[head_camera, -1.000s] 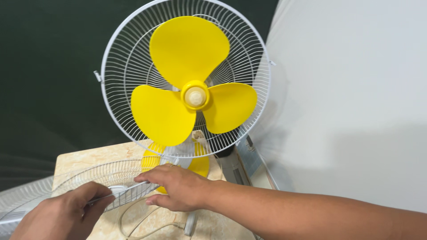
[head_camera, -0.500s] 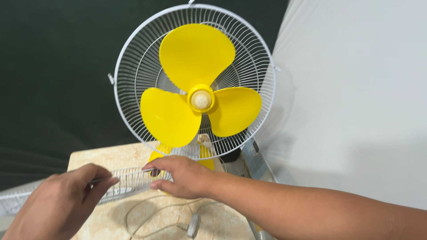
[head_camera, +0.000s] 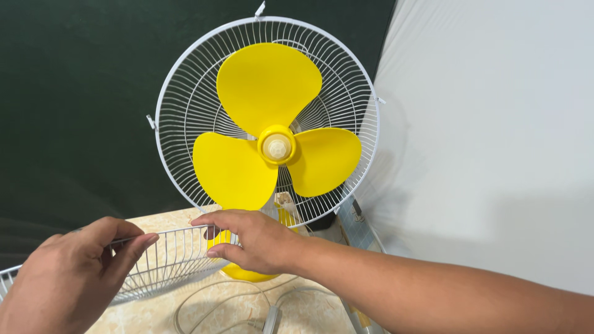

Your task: The person assembles a yellow table fan by securing the fan blades to the motor hub and then attaching the front protective grille. The hands tighten the central hub nut and align the grille to complete the assembly.

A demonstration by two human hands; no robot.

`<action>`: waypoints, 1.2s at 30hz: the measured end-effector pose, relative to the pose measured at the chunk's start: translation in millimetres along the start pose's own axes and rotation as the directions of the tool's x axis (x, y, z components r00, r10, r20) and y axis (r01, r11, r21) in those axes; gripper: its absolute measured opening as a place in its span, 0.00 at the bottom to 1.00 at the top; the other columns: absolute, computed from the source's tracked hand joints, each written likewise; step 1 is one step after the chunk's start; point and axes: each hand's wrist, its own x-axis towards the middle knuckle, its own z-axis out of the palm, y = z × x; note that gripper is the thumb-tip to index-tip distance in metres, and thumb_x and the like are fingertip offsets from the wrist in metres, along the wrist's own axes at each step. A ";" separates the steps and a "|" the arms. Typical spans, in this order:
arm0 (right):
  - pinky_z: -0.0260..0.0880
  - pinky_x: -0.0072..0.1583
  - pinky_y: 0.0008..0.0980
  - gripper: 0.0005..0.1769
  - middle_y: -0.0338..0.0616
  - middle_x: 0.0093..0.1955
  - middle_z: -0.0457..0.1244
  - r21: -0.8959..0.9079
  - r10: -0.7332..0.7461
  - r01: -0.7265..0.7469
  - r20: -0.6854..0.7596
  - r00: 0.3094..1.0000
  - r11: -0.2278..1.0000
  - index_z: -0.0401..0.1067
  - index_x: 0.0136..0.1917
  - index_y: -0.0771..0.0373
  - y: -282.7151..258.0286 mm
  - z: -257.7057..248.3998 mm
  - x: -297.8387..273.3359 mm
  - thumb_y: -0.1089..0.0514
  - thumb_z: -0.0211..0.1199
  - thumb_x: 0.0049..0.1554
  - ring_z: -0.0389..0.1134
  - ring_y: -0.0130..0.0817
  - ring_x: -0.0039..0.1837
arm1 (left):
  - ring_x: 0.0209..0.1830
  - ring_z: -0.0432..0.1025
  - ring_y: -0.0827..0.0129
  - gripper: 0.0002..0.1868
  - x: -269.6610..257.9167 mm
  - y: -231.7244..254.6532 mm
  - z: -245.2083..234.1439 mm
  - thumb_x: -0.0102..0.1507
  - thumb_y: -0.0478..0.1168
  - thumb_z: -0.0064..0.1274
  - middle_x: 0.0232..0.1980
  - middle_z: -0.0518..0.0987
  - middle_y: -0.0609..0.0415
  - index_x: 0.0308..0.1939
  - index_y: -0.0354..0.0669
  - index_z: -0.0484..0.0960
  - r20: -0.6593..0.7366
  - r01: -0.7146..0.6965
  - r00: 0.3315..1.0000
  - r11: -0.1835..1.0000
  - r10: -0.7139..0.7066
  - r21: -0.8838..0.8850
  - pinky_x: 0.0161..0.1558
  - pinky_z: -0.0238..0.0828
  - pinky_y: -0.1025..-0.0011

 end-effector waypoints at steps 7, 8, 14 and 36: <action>0.69 0.65 0.37 0.30 0.47 0.59 0.68 0.022 0.021 -0.021 0.000 1.000 1.000 0.65 0.74 0.54 -14.1 -14.1 1.3 0.56 0.64 0.60 0.70 0.41 0.62 | 0.26 0.78 0.68 0.17 10.5 -6.6 9.0 0.60 0.58 0.60 0.25 0.81 0.57 0.42 0.52 0.88 -0.092 -0.013 0.996 0.998 0.008 -0.062 0.33 0.76 0.68; 0.69 0.64 0.37 0.30 0.47 0.58 0.68 0.020 0.028 -0.028 0.006 1.000 0.999 0.65 0.74 0.54 -15.6 -16.3 2.0 0.55 0.64 0.60 0.70 0.41 0.62 | 0.25 0.78 0.68 0.17 11.8 -7.1 9.0 0.60 0.57 0.60 0.24 0.80 0.57 0.41 0.52 0.88 -0.098 -0.026 0.995 0.998 0.020 -0.054 0.32 0.76 0.69; 0.70 0.61 0.35 0.31 0.43 0.55 0.69 0.032 0.065 -0.065 0.006 0.998 0.997 0.67 0.73 0.55 -20.0 -26.6 4.1 0.49 0.66 0.59 0.71 0.36 0.58 | 0.24 0.80 0.66 0.17 10.8 -0.8 -2.8 0.63 0.57 0.58 0.23 0.83 0.54 0.42 0.49 0.87 -0.118 -0.052 0.992 0.996 0.044 -0.070 0.32 0.76 0.68; 0.71 0.59 0.27 0.28 0.35 0.54 0.68 0.371 0.384 -0.337 -0.060 0.921 0.865 0.72 0.61 0.63 34.4 -37.0 -23.2 0.41 0.66 0.56 0.68 0.22 0.56 | 0.19 0.74 0.65 0.20 27.3 28.7 -49.4 0.66 0.54 0.58 0.25 0.79 0.49 0.45 0.40 0.89 0.025 0.119 0.993 0.965 -0.116 -0.235 0.25 0.71 0.67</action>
